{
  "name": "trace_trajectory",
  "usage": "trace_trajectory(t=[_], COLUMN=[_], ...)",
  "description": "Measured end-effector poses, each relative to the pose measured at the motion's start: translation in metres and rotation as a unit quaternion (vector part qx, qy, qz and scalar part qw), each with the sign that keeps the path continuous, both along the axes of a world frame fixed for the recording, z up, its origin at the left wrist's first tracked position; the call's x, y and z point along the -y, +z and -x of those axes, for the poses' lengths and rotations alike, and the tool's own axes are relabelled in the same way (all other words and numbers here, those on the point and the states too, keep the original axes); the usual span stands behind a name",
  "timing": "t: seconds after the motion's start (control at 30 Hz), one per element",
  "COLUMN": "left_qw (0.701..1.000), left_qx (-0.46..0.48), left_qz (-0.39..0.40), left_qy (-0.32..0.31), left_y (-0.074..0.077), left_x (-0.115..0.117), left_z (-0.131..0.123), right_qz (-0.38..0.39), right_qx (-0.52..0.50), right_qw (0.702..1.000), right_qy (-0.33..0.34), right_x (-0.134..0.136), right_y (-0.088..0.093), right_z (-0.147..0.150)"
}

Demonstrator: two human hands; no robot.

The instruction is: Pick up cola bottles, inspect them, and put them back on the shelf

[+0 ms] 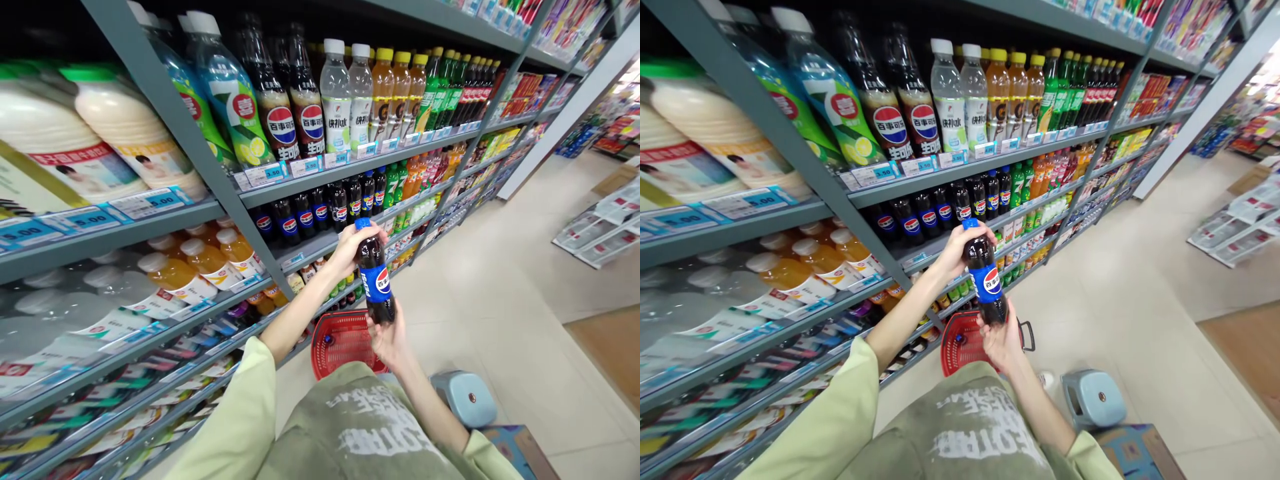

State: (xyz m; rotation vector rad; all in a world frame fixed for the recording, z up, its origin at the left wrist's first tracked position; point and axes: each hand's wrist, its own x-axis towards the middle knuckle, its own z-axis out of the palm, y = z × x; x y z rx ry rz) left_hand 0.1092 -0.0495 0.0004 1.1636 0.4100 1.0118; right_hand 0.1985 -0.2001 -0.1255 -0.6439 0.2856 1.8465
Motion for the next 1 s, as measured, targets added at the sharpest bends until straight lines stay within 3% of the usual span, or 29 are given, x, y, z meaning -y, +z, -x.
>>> trace_trajectory(t=[0.2, 0.27, 0.47, 0.6, 0.77, 1.0], left_qw=[0.984, 0.964, 0.875, 0.836, 0.767, 0.751], left_qx=[-0.126, -0.193, -0.359, -0.424, -0.508, -0.544], left_qz=[-0.115, -0.168, -0.324, -0.349, -0.386, -0.356], left_qy=[0.056, 0.072, 0.013, -0.022, -0.064, -0.116], left_y=[-0.01, -0.015, -0.019, -0.025, -0.045, -0.081], left_x=[-0.012, -0.019, -0.024, -0.02, -0.004, 0.029], left_z=[0.013, 0.025, 0.067, 0.088, 0.105, 0.115], right_qz=[-0.029, -0.026, -0.013, 0.016, 0.026, 0.032], right_qx=[-0.05, -0.056, -0.024, 0.007, 0.024, 0.04], right_qw=[0.998, 0.998, 1.0, 1.0, 0.999, 0.996], right_qy=[-0.008, -0.008, -0.014, -0.002, 0.009, 0.069], right_x=[-0.001, -0.002, -0.004, -0.004, 0.005, 0.015], right_y=[-0.027, -0.042, -0.085, -0.109, -0.139, -0.168], right_z=[-0.006, -0.008, -0.006, 0.0, 0.011, 0.018])
